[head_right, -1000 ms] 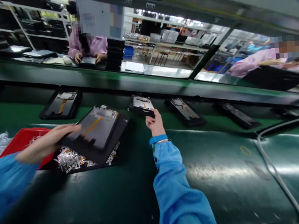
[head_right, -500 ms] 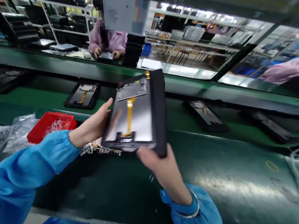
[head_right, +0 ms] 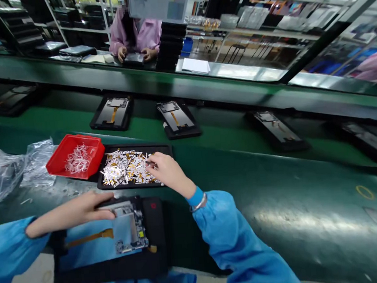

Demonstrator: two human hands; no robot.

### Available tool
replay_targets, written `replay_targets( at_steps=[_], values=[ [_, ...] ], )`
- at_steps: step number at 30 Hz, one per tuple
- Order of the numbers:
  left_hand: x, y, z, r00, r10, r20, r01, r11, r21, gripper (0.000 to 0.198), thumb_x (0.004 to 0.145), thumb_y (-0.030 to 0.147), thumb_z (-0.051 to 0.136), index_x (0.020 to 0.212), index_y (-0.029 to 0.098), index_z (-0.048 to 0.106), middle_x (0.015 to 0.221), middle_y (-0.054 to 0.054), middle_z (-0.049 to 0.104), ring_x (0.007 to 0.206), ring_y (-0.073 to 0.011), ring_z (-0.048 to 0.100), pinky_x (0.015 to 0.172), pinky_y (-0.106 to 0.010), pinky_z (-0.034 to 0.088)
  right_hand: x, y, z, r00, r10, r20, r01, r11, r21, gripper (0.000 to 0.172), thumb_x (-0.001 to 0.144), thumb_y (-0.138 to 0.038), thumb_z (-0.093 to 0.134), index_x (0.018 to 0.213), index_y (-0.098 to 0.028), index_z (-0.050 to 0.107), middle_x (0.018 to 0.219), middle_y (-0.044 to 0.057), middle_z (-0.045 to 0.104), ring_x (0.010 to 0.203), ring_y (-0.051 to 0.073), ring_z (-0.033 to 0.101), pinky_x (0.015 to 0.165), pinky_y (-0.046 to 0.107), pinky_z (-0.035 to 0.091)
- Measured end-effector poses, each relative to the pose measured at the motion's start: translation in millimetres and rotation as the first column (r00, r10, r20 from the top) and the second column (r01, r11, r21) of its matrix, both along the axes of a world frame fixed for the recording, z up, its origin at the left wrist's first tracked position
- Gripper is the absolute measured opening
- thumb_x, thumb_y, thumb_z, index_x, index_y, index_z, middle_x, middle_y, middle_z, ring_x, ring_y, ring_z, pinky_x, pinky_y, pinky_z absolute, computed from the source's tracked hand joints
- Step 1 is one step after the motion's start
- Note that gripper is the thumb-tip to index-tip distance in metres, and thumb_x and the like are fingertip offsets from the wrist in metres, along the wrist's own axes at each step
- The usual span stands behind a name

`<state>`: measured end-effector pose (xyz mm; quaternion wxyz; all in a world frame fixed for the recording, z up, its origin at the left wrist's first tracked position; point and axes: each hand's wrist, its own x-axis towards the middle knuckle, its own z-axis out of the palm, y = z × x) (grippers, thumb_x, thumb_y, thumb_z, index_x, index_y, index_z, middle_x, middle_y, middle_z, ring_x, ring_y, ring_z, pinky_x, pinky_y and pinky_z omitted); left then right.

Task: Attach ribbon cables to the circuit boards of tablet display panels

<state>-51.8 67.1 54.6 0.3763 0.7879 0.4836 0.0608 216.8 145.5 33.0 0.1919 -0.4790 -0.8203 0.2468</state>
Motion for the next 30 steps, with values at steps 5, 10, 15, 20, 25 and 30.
replay_targets(
  at_steps=[5, 10, 15, 20, 25, 30],
  values=[
    [21.7, -9.4, -31.3, 0.986, -0.161, -0.046, 0.166, 0.973, 0.158, 0.047, 0.095, 0.059, 0.047, 0.104, 0.016, 0.066, 0.096, -0.01, 0.069, 0.084, -0.0219, 0.066, 0.072, -0.027, 0.048, -34.6, 10.6, -18.9, 0.999, 0.047, -0.008, -0.047, 0.998, -0.031, 0.018, 0.081, -0.014, 0.072, 0.098, -0.017, 0.067, 0.096, 0.004, 0.057, 0.083, 0.016, 0.058, 0.072, 0.027, 0.041],
    [26.1, -11.3, -30.6, 0.981, -0.191, -0.035, 0.191, 0.923, 0.335, 0.032, 0.1, 0.042, 0.045, 0.111, 0.019, 0.064, 0.106, -0.008, 0.064, 0.094, -0.0216, 0.059, 0.084, -0.034, 0.046, -35.7, 18.7, -20.5, 0.992, 0.108, -0.063, -0.112, 0.992, -0.051, 0.012, 0.08, -0.012, 0.074, 0.084, -0.017, 0.064, 0.091, 0.002, 0.056, 0.077, 0.013, 0.055, 0.071, 0.025, 0.041],
    [21.1, 10.0, -24.4, 0.998, -0.044, 0.054, 0.015, 0.892, 0.451, 0.026, 0.102, 0.03, 0.038, 0.1, 0.016, 0.06, 0.095, -0.006, 0.059, 0.086, -0.0182, 0.056, 0.077, -0.032, 0.045, -18.2, 9.7, -2.6, 0.983, 0.092, -0.161, -0.103, 0.993, -0.061, 0.012, 0.083, -0.014, 0.07, 0.078, -0.017, 0.059, 0.08, 0.0, 0.058, 0.07, 0.011, 0.055, 0.065, 0.024, 0.04],
    [29.7, 24.8, -18.6, 0.983, -0.024, 0.18, -0.071, 0.862, 0.502, 0.021, 0.1, 0.034, 0.047, 0.099, 0.017, 0.058, 0.091, -0.003, 0.056, 0.081, -0.015, 0.055, 0.071, -0.027, 0.045, -6.6, -16.7, 11.5, 0.875, -0.038, -0.482, -0.132, 0.94, -0.316, 0.02, 0.081, -0.033, 0.072, 0.079, -0.019, 0.058, 0.078, -0.002, 0.059, 0.053, 0.008, 0.052, 0.051, 0.023, 0.042],
    [39.1, 19.2, -7.1, 0.959, -0.136, 0.248, -0.017, 0.847, 0.531, 0.02, 0.1, 0.024, 0.044, 0.088, 0.017, 0.058, 0.086, -0.001, 0.057, 0.079, -0.0122, 0.053, 0.072, -0.024, 0.043, -8.2, -33.9, 11.1, 0.8, -0.146, -0.582, -0.185, 0.863, -0.47, 0.028, 0.075, -0.04, 0.079, 0.084, -0.019, 0.062, 0.08, -0.002, 0.063, 0.047, 0.005, 0.053, 0.047, 0.021, 0.042],
    [37.7, 10.6, 3.8, 0.955, -0.155, 0.252, -0.006, 0.842, 0.54, 0.017, 0.096, 0.019, 0.049, 0.082, 0.017, 0.058, 0.08, 0.001, 0.056, 0.075, -0.0117, 0.05, 0.068, -0.024, 0.04, -14.1, -44.7, 11.0, 0.793, -0.086, -0.603, -0.246, 0.86, -0.446, 0.018, 0.081, -0.035, 0.074, 0.086, -0.019, 0.069, 0.07, -0.004, 0.062, 0.047, 0.005, 0.056, 0.05, 0.02, 0.042]
  ],
)
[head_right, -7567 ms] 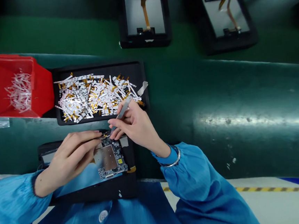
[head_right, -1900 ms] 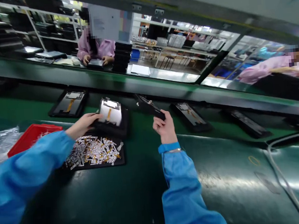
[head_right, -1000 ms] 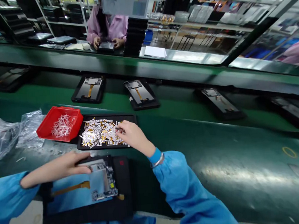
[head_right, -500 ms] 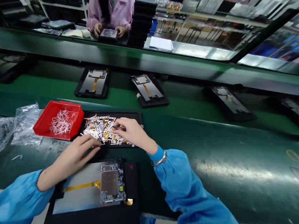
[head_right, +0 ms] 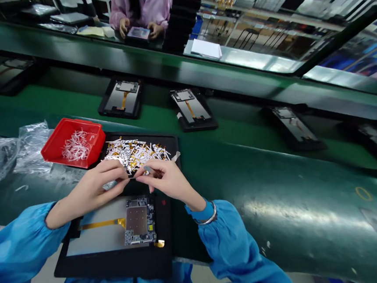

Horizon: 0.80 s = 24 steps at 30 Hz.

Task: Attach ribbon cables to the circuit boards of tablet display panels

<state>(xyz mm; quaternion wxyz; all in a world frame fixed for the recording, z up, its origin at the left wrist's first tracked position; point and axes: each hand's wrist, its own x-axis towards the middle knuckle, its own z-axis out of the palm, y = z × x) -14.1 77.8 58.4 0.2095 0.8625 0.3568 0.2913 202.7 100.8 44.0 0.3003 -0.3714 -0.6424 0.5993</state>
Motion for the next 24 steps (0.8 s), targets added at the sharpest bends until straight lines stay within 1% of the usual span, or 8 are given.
replay_targets(
  at_steps=[4, 7, 10, 13, 17, 19, 20, 24],
  values=[
    [-0.1, -7.5, 1.6, 0.997, 0.053, 0.063, -0.052, 0.999, -0.016, 0.014, 0.098, 0.02, 0.05, 0.085, 0.017, 0.056, 0.081, 0.001, 0.057, 0.076, -0.0105, 0.053, 0.07, -0.022, 0.043, -8.7, -11.6, 2.1, 0.998, -0.054, -0.023, 0.053, 0.998, -0.04, 0.026, 0.078, -0.042, 0.076, 0.077, -0.017, 0.069, 0.05, -0.006, 0.054, 0.038, 0.006, 0.05, 0.043, 0.02, 0.035],
    [1.7, -13.9, 0.5, 0.992, 0.073, 0.104, -0.068, 0.997, -0.046, 0.012, 0.096, 0.027, 0.057, 0.09, 0.017, 0.057, 0.083, 0.001, 0.058, 0.078, -0.0104, 0.056, 0.07, -0.021, 0.046, -16.9, -21.2, 4.3, 0.971, -0.168, -0.168, 0.157, 0.985, -0.075, 0.029, 0.075, -0.044, 0.079, 0.073, -0.018, 0.067, 0.054, -0.005, 0.057, 0.035, 0.005, 0.044, 0.038, 0.021, 0.032],
    [3.6, -20.1, 1.5, 0.985, 0.06, 0.162, -0.045, 0.994, -0.096, 0.01, 0.093, 0.027, 0.063, 0.093, 0.018, 0.059, 0.086, 0.0, 0.061, 0.08, -0.0103, 0.059, 0.072, -0.02, 0.048, -24.1, -30.7, 5.2, 0.935, -0.22, -0.278, 0.211, 0.975, -0.064, 0.023, 0.076, -0.039, 0.079, 0.073, -0.019, 0.069, 0.059, -0.004, 0.061, 0.038, 0.004, 0.043, 0.04, 0.021, 0.037],
    [4.5, -24.9, 5.6, 0.961, 0.073, 0.268, -0.03, 0.986, -0.162, 0.005, 0.094, 0.02, 0.06, 0.091, 0.019, 0.063, 0.084, 0.0, 0.065, 0.079, -0.0095, 0.06, 0.071, -0.019, 0.048, -29.5, -38.5, 4.8, 0.907, -0.255, -0.334, 0.273, 0.962, 0.008, 0.019, 0.079, -0.038, 0.077, 0.074, -0.02, 0.07, 0.072, 0.0, 0.066, 0.048, 0.007, 0.05, 0.045, 0.022, 0.045],
    [3.4, -27.9, 10.6, 0.922, 0.138, 0.363, -0.007, 0.94, -0.34, 0.01, 0.091, 0.021, 0.063, 0.082, 0.019, 0.067, 0.077, 0.001, 0.065, 0.072, -0.0091, 0.06, 0.066, -0.019, 0.046, -31.2, -42.9, 5.0, 0.906, -0.25, -0.342, 0.336, 0.915, 0.223, 0.016, 0.082, -0.033, 0.076, 0.072, -0.022, 0.071, 0.078, 0.002, 0.067, 0.07, 0.013, 0.062, 0.054, 0.024, 0.051],
    [2.7, -28.0, 10.6, 0.909, 0.19, 0.371, 0.017, 0.873, -0.488, 0.014, 0.089, 0.026, 0.065, 0.077, 0.018, 0.067, 0.071, 0.003, 0.062, 0.065, -0.0081, 0.056, 0.059, -0.019, 0.043, -28.0, -43.3, 5.0, 0.928, -0.21, -0.309, 0.324, 0.863, 0.387, 0.011, 0.084, -0.025, 0.074, 0.075, -0.021, 0.071, 0.079, 0.001, 0.068, 0.073, 0.013, 0.064, 0.06, 0.025, 0.053],
    [2.6, -27.9, 9.9, 0.904, 0.217, 0.369, 0.042, 0.813, -0.581, 0.017, 0.087, 0.028, 0.066, 0.074, 0.017, 0.065, 0.066, 0.004, 0.059, 0.06, -0.0071, 0.052, 0.056, -0.019, 0.041, -25.2, -43.6, 4.8, 0.947, -0.179, -0.267, 0.293, 0.823, 0.487, 0.008, 0.086, -0.02, 0.072, 0.078, -0.021, 0.071, 0.081, 0.001, 0.069, 0.073, 0.012, 0.065, 0.063, 0.025, 0.054],
    [3.6, -28.3, 6.5, 0.888, 0.283, 0.362, 0.169, 0.531, -0.83, 0.025, 0.081, 0.031, 0.066, 0.063, 0.016, 0.054, 0.053, 0.007, 0.045, 0.049, -0.0054, 0.039, 0.049, -0.019, 0.035, -11.0, -45.8, 2.3, 0.997, -0.076, 0.021, 0.027, 0.584, 0.811, 0.022, 0.093, -0.006, 0.054, 0.097, -0.021, 0.069, 0.093, 0.003, 0.072, 0.082, 0.011, 0.069, 0.068, 0.022, 0.056]
  ],
)
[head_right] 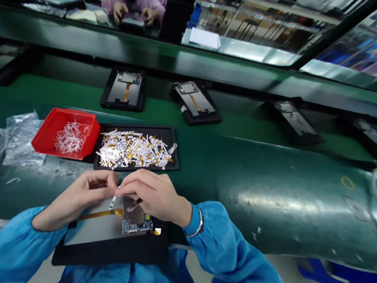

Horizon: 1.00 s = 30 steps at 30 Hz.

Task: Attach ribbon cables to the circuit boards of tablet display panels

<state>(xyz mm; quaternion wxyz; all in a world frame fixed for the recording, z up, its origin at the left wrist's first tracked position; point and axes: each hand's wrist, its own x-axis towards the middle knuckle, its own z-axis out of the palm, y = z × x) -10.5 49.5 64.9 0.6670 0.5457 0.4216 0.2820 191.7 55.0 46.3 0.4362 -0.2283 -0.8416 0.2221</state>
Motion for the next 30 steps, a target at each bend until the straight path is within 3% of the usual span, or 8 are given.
replay_targets(
  at_steps=[4, 6, 8, 11, 14, 19, 23, 30],
  values=[
    [-8.9, -1.2, 4.9, 0.999, -0.04, 0.001, 0.04, 0.997, -0.07, 0.023, 0.075, 0.025, 0.064, 0.058, 0.017, 0.051, 0.058, 0.003, 0.051, 0.056, -0.0084, 0.047, 0.052, -0.021, 0.037, 8.8, 0.3, -7.3, 0.982, -0.077, 0.171, 0.071, 0.997, 0.043, 0.022, 0.094, -0.006, 0.052, 0.101, -0.021, 0.067, 0.098, 0.003, 0.073, 0.088, 0.011, 0.07, 0.07, 0.02, 0.055],
    [-22.5, -0.6, 11.3, 0.996, 0.013, -0.092, -0.007, 0.998, 0.063, 0.022, 0.079, 0.026, 0.064, 0.06, 0.018, 0.055, 0.061, 0.003, 0.054, 0.058, -0.0091, 0.049, 0.052, -0.022, 0.038, 10.6, 1.2, -14.4, 0.973, -0.127, 0.193, 0.134, 0.991, -0.023, 0.016, 0.095, -0.01, 0.054, 0.096, -0.021, 0.065, 0.097, 0.003, 0.073, 0.089, 0.011, 0.07, 0.072, 0.019, 0.055],
    [-41.6, 2.0, 17.5, 0.935, 0.242, -0.26, -0.156, 0.937, 0.312, 0.021, 0.084, 0.03, 0.063, 0.066, 0.02, 0.059, 0.066, 0.003, 0.056, 0.062, -0.0097, 0.05, 0.055, -0.023, 0.038, 12.7, 1.0, -23.4, 0.965, -0.146, 0.216, 0.168, 0.982, -0.086, 0.012, 0.096, -0.014, 0.055, 0.092, -0.02, 0.064, 0.092, 0.003, 0.073, 0.085, 0.011, 0.07, 0.07, 0.019, 0.054],
    [-71.0, 9.8, 20.1, 0.542, 0.682, -0.491, -0.186, 0.666, 0.722, 0.034, 0.092, 0.044, 0.056, 0.069, 0.019, 0.06, 0.059, 0.004, 0.044, 0.056, -0.008, 0.038, 0.058, -0.026, 0.032, 17.9, -1.9, -37.2, 0.931, -0.148, 0.335, 0.198, 0.973, -0.122, 0.015, 0.099, -0.018, 0.051, 0.093, -0.02, 0.065, 0.088, 0.003, 0.072, 0.08, 0.011, 0.069, 0.06, 0.018, 0.05],
    [-84.7, 18.1, 13.3, 0.245, 0.773, -0.585, 0.024, 0.599, 0.801, 0.046, 0.1, 0.048, 0.04, 0.065, 0.019, 0.048, 0.064, 0.003, 0.032, 0.056, -0.0086, 0.029, 0.061, -0.029, 0.024, 23.8, -4.6, -46.3, 0.862, -0.163, 0.479, 0.222, 0.973, -0.069, 0.023, 0.1, -0.02, 0.046, 0.097, -0.022, 0.068, 0.089, 0.003, 0.071, 0.076, 0.01, 0.068, 0.052, 0.019, 0.044],
    [-60.8, 17.5, -8.4, 0.466, 0.714, -0.523, 0.066, 0.561, 0.825, 0.02, 0.094, 0.031, 0.059, 0.08, 0.021, 0.049, 0.072, 0.003, 0.041, 0.064, -0.0099, 0.039, 0.06, -0.029, 0.03, 27.4, -1.6, -47.6, 0.831, -0.148, 0.537, 0.206, 0.977, -0.049, 0.026, 0.099, -0.016, 0.044, 0.103, -0.021, 0.069, 0.092, 0.005, 0.068, 0.076, 0.012, 0.066, 0.051, 0.021, 0.042],
    [-29.3, 9.2, -29.1, 0.697, 0.471, -0.541, 0.15, 0.641, 0.752, 0.015, 0.095, 0.023, 0.058, 0.082, 0.019, 0.051, 0.072, 0.003, 0.043, 0.065, -0.0094, 0.045, 0.059, -0.025, 0.035, 26.2, 2.6, -43.2, 0.821, -0.088, 0.565, 0.156, 0.985, -0.074, 0.026, 0.097, -0.014, 0.043, 0.106, -0.018, 0.067, 0.093, 0.007, 0.066, 0.076, 0.013, 0.065, 0.052, 0.021, 0.043],
    [-6.8, 4.2, -52.0, 0.83, 0.198, -0.522, 0.224, 0.738, 0.636, 0.012, 0.098, 0.016, 0.045, 0.1, 0.018, 0.056, 0.097, -0.004, 0.063, 0.091, -0.0144, 0.06, 0.079, -0.026, 0.049, 24.1, 6.5, -38.5, 0.767, -0.068, 0.639, 0.127, 0.991, -0.047, 0.027, 0.098, -0.018, 0.04, 0.107, -0.019, 0.066, 0.091, 0.005, 0.067, 0.069, 0.013, 0.06, 0.049, 0.023, 0.038]
  ],
)
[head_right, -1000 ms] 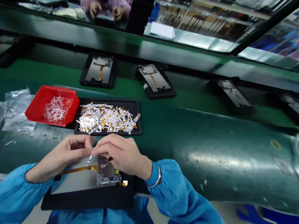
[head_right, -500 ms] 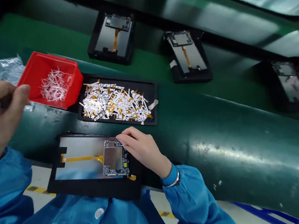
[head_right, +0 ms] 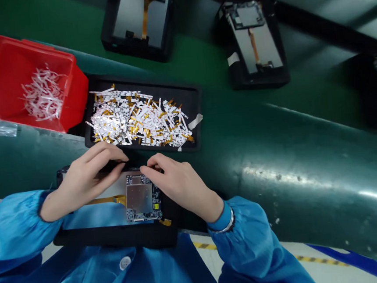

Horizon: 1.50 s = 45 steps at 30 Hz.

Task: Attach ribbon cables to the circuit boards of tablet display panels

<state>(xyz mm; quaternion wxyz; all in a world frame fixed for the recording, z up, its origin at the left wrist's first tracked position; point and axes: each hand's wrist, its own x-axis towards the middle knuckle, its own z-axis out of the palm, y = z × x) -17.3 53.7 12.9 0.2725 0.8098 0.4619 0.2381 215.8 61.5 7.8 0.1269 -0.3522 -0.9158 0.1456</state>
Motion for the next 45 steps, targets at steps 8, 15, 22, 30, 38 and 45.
replay_targets(
  at_steps=[8, 15, 22, 30, 38, 45],
  values=[
    [-5.1, -9.1, -6.6, 0.939, -0.279, -0.203, 0.322, 0.919, 0.229, 0.026, 0.099, 0.015, 0.045, 0.123, 0.016, 0.056, 0.123, -0.008, 0.069, 0.121, -0.0223, 0.062, 0.1, -0.038, 0.049, 4.4, -3.8, 16.9, 0.979, -0.064, 0.194, 0.069, 0.997, -0.018, 0.026, 0.1, -0.03, 0.044, 0.112, -0.028, 0.067, 0.091, 0.005, 0.054, 0.06, 0.01, 0.044, 0.04, 0.021, 0.016],
    [2.8, -23.4, 3.4, 0.851, -0.219, -0.478, 0.417, 0.835, 0.359, 0.028, 0.1, 0.01, 0.039, 0.121, 0.013, 0.058, 0.132, -0.012, 0.063, 0.125, -0.0238, 0.061, 0.099, -0.038, 0.052, 20.2, 8.2, 21.3, 0.991, -0.029, -0.131, -0.016, 0.943, -0.332, 0.024, 0.097, -0.029, 0.054, 0.116, -0.025, 0.07, 0.098, 0.006, 0.052, 0.068, 0.011, 0.051, 0.056, 0.026, 0.048],
    [2.8, -18.5, -2.5, 0.909, -0.249, -0.334, 0.33, 0.921, 0.21, 0.025, 0.1, 0.015, 0.042, 0.123, 0.013, 0.053, 0.134, -0.012, 0.062, 0.122, -0.0232, 0.061, 0.094, -0.036, 0.051, 23.7, 8.0, 20.9, 0.643, -0.547, -0.536, 0.153, 0.777, -0.61, 0.04, 0.098, -0.04, 0.054, 0.064, -0.02, 0.065, 0.076, 0.002, 0.059, 0.06, 0.008, 0.054, 0.049, 0.023, 0.045],
    [16.1, -8.6, -6.9, 0.888, -0.329, -0.321, 0.444, 0.794, 0.415, 0.011, 0.097, 0.011, 0.05, 0.102, 0.009, 0.059, 0.127, -0.014, 0.066, 0.117, -0.0252, 0.065, 0.092, -0.036, 0.055, 7.7, 11.9, -11.6, 0.537, -0.713, -0.451, -0.129, 0.459, -0.879, 0.037, 0.084, -0.045, 0.073, 0.089, -0.026, 0.04, 0.068, -0.007, 0.065, 0.051, 0.014, 0.068, 0.041, 0.024, 0.057],
    [12.9, -12.4, -8.1, 0.884, -0.33, -0.332, 0.453, 0.78, 0.431, 0.01, 0.094, 0.009, 0.056, 0.104, 0.006, 0.059, 0.127, -0.015, 0.066, 0.117, -0.0292, 0.064, 0.091, -0.039, 0.056, 7.0, 10.4, -15.1, 0.535, -0.674, -0.51, -0.085, 0.558, -0.826, 0.037, 0.081, -0.034, 0.075, 0.092, -0.027, 0.041, 0.068, -0.01, 0.067, 0.052, 0.016, 0.07, 0.046, 0.026, 0.06],
    [26.4, -1.8, -6.8, 0.962, -0.228, -0.152, 0.255, 0.947, 0.195, 0.019, 0.096, 0.023, 0.056, 0.11, 0.011, 0.054, 0.098, -0.009, 0.068, 0.089, -0.0213, 0.066, 0.074, -0.033, 0.055, 7.3, 9.0, -17.5, 0.5, -0.708, -0.499, -0.089, 0.531, -0.843, 0.039, 0.083, -0.033, 0.075, 0.093, -0.028, 0.038, 0.071, -0.009, 0.07, 0.053, 0.015, 0.07, 0.048, 0.026, 0.061]
  ],
)
